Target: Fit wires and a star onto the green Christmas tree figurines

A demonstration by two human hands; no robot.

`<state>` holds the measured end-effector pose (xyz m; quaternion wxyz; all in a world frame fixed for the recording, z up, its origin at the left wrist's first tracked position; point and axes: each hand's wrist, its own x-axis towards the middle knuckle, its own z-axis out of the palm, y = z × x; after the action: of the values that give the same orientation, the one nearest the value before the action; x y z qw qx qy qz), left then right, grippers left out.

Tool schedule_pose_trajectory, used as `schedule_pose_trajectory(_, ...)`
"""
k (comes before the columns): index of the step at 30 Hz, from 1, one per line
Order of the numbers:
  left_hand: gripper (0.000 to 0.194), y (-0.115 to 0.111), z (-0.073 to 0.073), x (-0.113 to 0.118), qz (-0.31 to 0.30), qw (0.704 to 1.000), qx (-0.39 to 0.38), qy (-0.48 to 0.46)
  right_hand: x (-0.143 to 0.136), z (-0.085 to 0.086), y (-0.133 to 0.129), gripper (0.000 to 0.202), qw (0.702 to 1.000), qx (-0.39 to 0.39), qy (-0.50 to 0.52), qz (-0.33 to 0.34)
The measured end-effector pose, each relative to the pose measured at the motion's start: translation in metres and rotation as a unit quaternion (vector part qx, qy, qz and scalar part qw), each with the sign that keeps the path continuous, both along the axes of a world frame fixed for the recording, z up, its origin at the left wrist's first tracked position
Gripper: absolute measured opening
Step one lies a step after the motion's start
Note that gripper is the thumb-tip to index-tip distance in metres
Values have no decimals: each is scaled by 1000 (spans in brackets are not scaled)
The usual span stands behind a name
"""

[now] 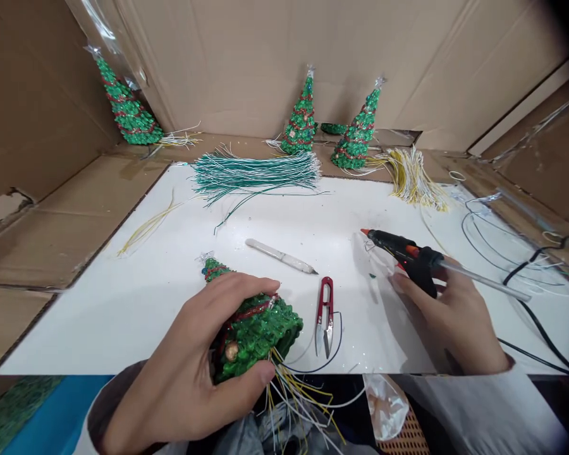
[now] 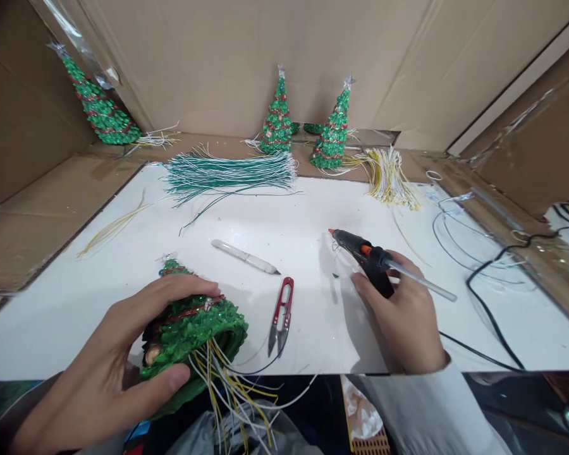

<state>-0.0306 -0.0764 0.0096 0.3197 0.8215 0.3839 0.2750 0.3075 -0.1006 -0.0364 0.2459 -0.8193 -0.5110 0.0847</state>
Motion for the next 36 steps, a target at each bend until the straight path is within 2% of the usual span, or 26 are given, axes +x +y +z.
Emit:
schedule_pose_trajectory(2, 52, -3, -4, 0, 12, 999, -22, -35, -8, 3, -23, 72, 997, 49, -64, 7)
schedule_pose_trajectory(3, 52, -4, -5, 1, 11, 999, -23, -45, -15, 6, -36, 72, 992, 47, -112, 22)
schedule_pose_trajectory(4, 50, -4, -6, 1, 10, 999, -16, -51, -25, 8, -49, 64, 988, 50, -138, 38)
schedule_pose_trajectory(5, 48, -4, -6, 2, 7, 998, -4, -57, -36, 12, -60, 47, 985, 86, -136, 60)
schedule_pose_trajectory(7, 43, -3, -6, 3, 2, 998, 21, -60, -62, 19, -74, 24, 978, 128, -50, 159)
schedule_pose_trajectory(8, 41, -2, -6, 4, 0, 998, 28, -62, -75, 22, -76, 22, 975, 138, -9, 172)
schedule_pose_trajectory(10, 40, -1, -7, 4, -4, 997, 28, -67, -94, 25, -70, 27, 983, 112, 42, 137)
schedule_pose_trajectory(12, 41, 1, -9, 4, -10, 997, 29, -65, -102, 23, -56, 29, 983, 89, 89, 134)
schedule_pose_trajectory(14, 41, 2, -10, 4, -13, 997, 39, -58, -97, 17, -41, 29, 984, 108, 83, 117)
schedule_pose_trajectory(16, 40, 3, -11, 4, -14, 997, 41, -57, -84, 10, -28, 23, 981, 150, 15, 120)
schedule_pose_trajectory(18, 39, 3, -11, 4, -14, 997, 33, -64, -68, 4, -17, 12, 964, 189, -82, 165)
schedule_pose_trajectory(19, 38, 3, -10, 4, -14, 997, 28, -67, -61, 1, -12, 16, 953, 195, -123, 199)
schedule_pose_trajectory(22, 39, 3, -9, 3, -9, 997, 25, -66, -43, -7, 4, 33, 946, 117, -186, 239)
schedule_pose_trajectory(25, 40, 3, -10, 2, -13, 998, 27, -55, -34, -11, 17, 30, 959, 67, -126, 245)
schedule_pose_trajectory(28, 40, 2, -11, 2, -10, 998, 25, -61, -28, -12, 25, 24, 969, 62, -42, 236)
schedule_pose_trajectory(36, 41, 3, -10, 0, -16, 999, 35, -36, -11, -13, 30, 36, 991, 50, 55, 107)
